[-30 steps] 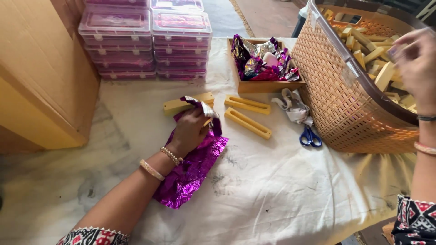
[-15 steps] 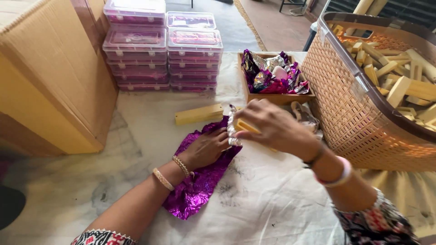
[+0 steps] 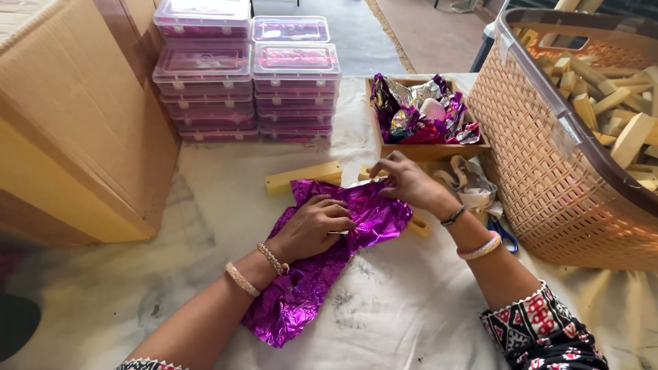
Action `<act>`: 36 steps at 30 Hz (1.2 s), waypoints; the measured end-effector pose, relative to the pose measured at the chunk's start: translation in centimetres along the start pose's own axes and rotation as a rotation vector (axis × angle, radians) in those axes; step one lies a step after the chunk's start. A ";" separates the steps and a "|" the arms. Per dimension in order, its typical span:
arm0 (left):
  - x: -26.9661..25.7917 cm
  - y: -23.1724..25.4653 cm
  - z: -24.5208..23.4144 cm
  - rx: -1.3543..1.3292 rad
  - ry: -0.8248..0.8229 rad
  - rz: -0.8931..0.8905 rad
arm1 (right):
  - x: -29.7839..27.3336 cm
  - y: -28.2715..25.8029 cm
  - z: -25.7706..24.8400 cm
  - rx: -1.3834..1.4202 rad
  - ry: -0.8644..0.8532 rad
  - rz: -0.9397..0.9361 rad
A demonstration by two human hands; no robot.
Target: The person sits on the floor and wraps small rectangular wooden blocks in shiny purple foil. They pick up a block, place it on a sheet of foil, fold the foil around it, and then place the wrapped item into a wooden box.
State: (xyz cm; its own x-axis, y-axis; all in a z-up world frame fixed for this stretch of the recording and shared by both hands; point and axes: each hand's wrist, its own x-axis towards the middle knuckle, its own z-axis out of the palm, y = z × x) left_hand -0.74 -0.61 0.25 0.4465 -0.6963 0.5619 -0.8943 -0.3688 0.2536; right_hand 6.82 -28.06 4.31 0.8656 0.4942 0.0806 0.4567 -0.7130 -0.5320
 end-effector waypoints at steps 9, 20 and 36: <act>0.0 0.5 -0.9 -0.236 0.283 -0.170 | -0.9 -1.0 -2.4 0.340 0.077 -0.271; -0.4 -2.3 1.1 -0.135 0.478 -0.518 | -7.7 -15.6 2.3 -0.245 -0.106 -0.938; -0.7 -4.5 -2.1 -0.300 0.753 -0.733 | -3.9 -8.9 -5.1 -0.087 -0.083 -0.810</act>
State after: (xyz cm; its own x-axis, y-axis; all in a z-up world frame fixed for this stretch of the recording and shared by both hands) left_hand 2.87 2.83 0.33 0.8317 0.2243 0.5080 -0.4354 -0.3043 0.8472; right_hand 0.38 -26.16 13.04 0.2439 0.9055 0.3471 0.9511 -0.1535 -0.2681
